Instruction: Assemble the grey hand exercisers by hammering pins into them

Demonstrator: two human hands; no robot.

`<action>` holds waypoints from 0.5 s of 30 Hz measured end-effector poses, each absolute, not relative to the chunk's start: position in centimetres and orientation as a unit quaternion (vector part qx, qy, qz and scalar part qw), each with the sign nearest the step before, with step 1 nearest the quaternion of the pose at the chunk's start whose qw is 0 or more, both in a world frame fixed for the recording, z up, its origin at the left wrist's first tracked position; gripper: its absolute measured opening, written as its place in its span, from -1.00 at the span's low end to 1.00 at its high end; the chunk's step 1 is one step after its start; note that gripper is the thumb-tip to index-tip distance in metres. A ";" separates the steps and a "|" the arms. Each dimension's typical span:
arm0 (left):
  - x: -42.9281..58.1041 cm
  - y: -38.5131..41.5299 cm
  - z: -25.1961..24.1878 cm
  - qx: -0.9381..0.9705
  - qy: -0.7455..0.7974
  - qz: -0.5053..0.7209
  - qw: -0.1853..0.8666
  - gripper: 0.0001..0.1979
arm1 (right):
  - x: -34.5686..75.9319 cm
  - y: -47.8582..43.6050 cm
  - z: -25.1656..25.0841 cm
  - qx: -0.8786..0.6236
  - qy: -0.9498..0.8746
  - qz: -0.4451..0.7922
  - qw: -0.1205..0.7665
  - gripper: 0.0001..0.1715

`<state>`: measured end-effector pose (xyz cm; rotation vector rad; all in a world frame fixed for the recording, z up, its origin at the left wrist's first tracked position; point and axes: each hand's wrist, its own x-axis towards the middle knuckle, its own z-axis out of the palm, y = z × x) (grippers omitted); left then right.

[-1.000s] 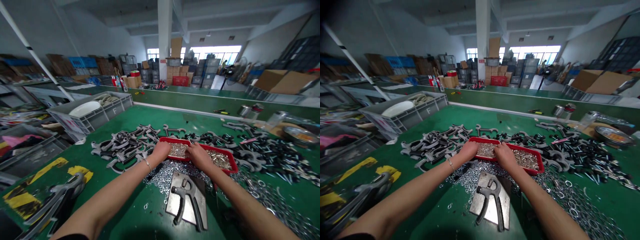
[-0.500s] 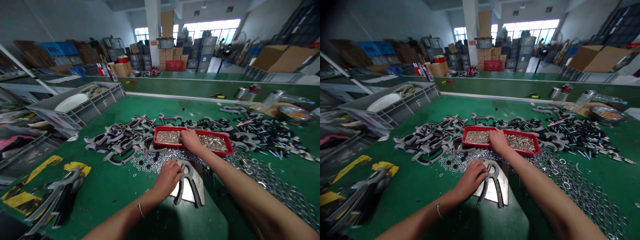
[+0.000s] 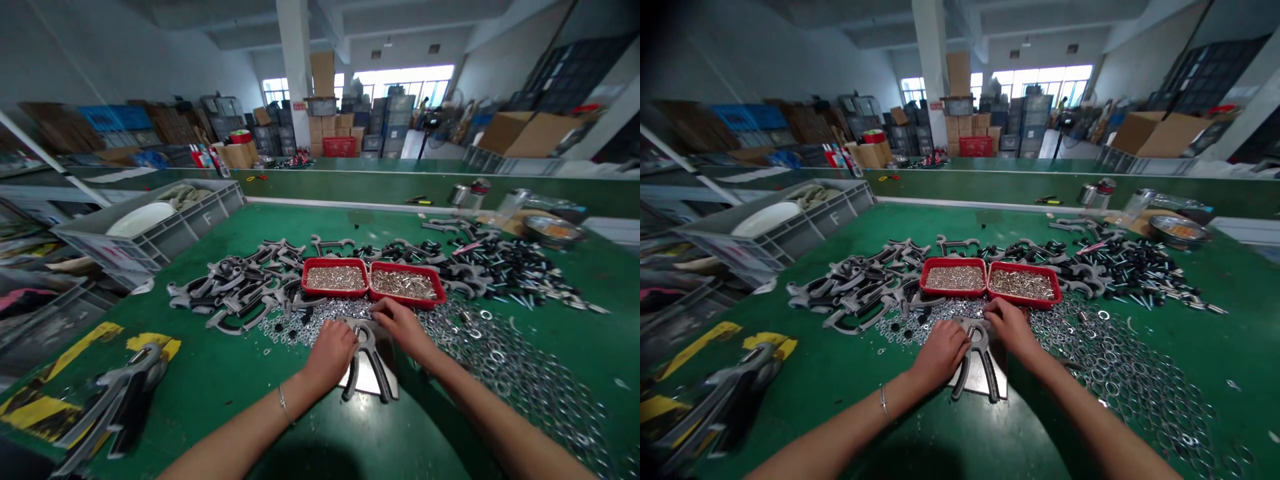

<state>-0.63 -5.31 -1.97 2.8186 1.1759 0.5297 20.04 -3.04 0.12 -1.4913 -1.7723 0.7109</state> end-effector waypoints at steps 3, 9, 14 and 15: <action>-0.4 -5.0 -1.5 0.938 0.315 0.131 -0.057 -0.81 | 20.6 -6.6 -0.8 -0.580 -0.671 0.297 0.354 -0.86; -1.2 -4.8 -1.4 0.966 0.236 0.099 -0.041 -0.77 | 20.0 -9.1 -2.0 -0.572 -0.698 0.256 0.348 -0.79; -2.9 -4.1 -1.4 0.907 0.337 0.187 0.171 -0.81 | 18.4 -9.5 -2.9 -0.524 -0.766 0.172 0.332 -0.81; -3.2 -3.7 -1.1 0.890 0.359 0.207 0.190 -0.82 | 18.2 -9.4 -3.1 -0.515 -0.776 0.158 0.328 -0.81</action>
